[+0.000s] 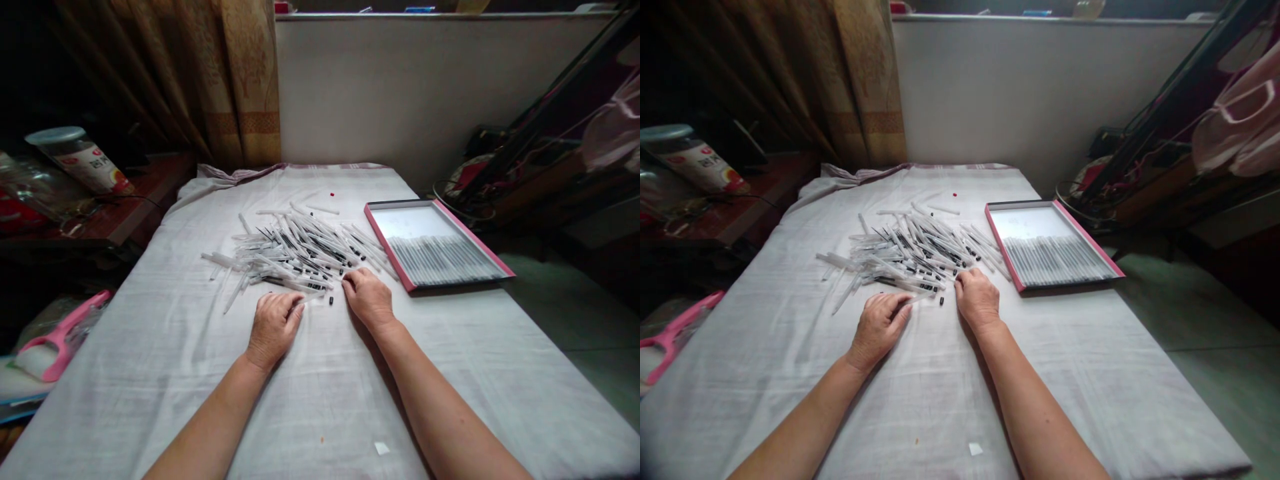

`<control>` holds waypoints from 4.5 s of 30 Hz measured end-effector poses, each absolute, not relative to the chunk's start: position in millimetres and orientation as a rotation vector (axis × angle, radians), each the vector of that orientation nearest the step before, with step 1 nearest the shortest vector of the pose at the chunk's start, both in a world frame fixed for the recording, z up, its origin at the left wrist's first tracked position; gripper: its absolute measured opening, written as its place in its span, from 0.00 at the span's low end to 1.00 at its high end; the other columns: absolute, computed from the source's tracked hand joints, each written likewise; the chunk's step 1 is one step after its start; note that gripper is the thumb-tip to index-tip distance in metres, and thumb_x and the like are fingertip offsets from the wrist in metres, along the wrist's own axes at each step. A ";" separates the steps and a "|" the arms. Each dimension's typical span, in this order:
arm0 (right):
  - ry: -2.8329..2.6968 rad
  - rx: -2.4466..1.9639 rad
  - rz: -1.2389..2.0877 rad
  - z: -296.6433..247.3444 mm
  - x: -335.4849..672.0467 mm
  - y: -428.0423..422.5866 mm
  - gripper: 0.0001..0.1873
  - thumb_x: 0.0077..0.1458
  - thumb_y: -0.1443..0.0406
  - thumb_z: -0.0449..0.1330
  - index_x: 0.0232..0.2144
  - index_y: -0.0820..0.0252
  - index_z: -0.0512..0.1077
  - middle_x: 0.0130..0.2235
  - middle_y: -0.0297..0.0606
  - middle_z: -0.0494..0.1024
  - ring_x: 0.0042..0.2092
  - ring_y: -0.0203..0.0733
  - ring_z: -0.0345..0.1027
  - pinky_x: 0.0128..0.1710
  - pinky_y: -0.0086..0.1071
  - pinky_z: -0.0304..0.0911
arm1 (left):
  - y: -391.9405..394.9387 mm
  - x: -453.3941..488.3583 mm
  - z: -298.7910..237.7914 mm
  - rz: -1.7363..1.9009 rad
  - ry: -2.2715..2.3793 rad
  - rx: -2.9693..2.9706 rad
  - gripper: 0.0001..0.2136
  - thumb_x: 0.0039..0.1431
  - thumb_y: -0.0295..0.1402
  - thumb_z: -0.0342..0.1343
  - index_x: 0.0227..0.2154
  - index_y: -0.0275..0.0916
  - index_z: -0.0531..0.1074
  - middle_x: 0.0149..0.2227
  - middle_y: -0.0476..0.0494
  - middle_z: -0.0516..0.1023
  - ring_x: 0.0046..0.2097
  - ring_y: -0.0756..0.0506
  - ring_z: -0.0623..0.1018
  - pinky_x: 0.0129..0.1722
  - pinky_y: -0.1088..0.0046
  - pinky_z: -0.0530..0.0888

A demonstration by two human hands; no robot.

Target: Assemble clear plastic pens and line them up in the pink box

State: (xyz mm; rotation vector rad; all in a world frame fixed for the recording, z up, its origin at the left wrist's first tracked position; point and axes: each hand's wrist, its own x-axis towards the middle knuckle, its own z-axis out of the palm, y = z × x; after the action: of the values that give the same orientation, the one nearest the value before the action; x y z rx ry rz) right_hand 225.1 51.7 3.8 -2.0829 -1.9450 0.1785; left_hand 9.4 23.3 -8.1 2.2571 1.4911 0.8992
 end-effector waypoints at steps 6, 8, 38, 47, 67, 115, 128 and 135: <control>-1.747 -1.855 0.347 -4.3 233.4 43.0 0.10 0.57 0.64 0.53 0.35 0.56 0.75 0.38 0.40 0.79 0.38 0.43 0.71 0.38 0.33 0.63 | 24.3 7.1 -9.0 0.962 1.506 2.248 0.10 0.63 0.34 0.51 0.43 0.41 0.75 0.39 0.42 0.81 0.42 0.42 0.77 0.49 0.62 0.67; -1.563 -1.699 0.471 -7.0 239.3 40.8 0.10 0.55 0.61 0.54 0.33 0.56 0.75 0.35 0.39 0.80 0.35 0.42 0.71 0.38 0.34 0.64 | 25.1 6.3 -9.2 1.012 1.528 2.250 0.10 0.63 0.33 0.51 0.43 0.41 0.75 0.39 0.42 0.81 0.43 0.42 0.77 0.50 0.62 0.67; -0.874 -1.217 1.032 14.9 242.2 39.0 0.15 0.43 0.54 0.70 0.26 0.60 0.77 0.30 0.39 0.82 0.25 0.35 0.72 0.21 0.26 0.65 | 27.3 3.5 -12.3 1.103 1.497 2.402 0.08 0.65 0.32 0.51 0.43 0.41 0.73 0.39 0.44 0.81 0.42 0.43 0.77 0.50 0.61 0.68; -1.238 -1.247 0.977 -2.3 211.1 28.9 0.14 0.54 0.56 0.61 0.35 0.59 0.81 0.35 0.43 0.83 0.32 0.43 0.76 0.30 0.34 0.71 | 22.1 10.3 -9.3 1.019 1.381 2.521 0.09 0.66 0.33 0.50 0.44 0.39 0.72 0.39 0.43 0.81 0.41 0.44 0.78 0.47 0.62 0.69; -2.063 -1.718 0.391 1.5 220.5 26.0 0.10 0.58 0.62 0.58 0.39 0.54 0.78 0.37 0.39 0.78 0.40 0.43 0.72 0.37 0.32 0.64 | 23.8 10.9 -11.1 1.109 1.418 2.206 0.07 0.65 0.32 0.49 0.43 0.41 0.70 0.37 0.45 0.80 0.39 0.46 0.80 0.41 0.71 0.75; -1.725 -1.373 0.869 -7.8 220.2 24.9 0.15 0.62 0.56 0.52 0.36 0.57 0.75 0.27 0.35 0.78 0.27 0.38 0.70 0.29 0.29 0.63 | 23.3 8.0 -10.1 1.019 1.310 2.475 0.09 0.65 0.29 0.51 0.45 0.40 0.72 0.40 0.42 0.81 0.42 0.44 0.80 0.42 0.66 0.74; -1.760 -1.381 0.804 -5.5 217.7 25.0 0.19 0.62 0.58 0.51 0.21 0.56 0.69 0.23 0.34 0.75 0.26 0.37 0.69 0.28 0.29 0.61 | 23.6 8.7 -12.4 1.025 1.300 2.463 0.09 0.64 0.29 0.51 0.45 0.41 0.72 0.40 0.42 0.82 0.42 0.43 0.80 0.43 0.65 0.76; -1.685 -1.301 0.894 -9.5 222.6 24.6 0.12 0.57 0.61 0.56 0.42 0.57 0.72 0.32 0.36 0.79 0.29 0.38 0.72 0.32 0.31 0.65 | 23.7 7.5 -12.1 1.019 1.320 2.444 0.09 0.64 0.29 0.51 0.45 0.40 0.73 0.41 0.42 0.81 0.43 0.43 0.80 0.44 0.65 0.76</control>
State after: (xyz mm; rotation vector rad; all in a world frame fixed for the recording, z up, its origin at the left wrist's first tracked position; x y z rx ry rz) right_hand 222.6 24.6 -9.5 -1.3006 -1.6855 0.8938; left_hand 7.5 23.7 -12.1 2.4442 1.3199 1.0185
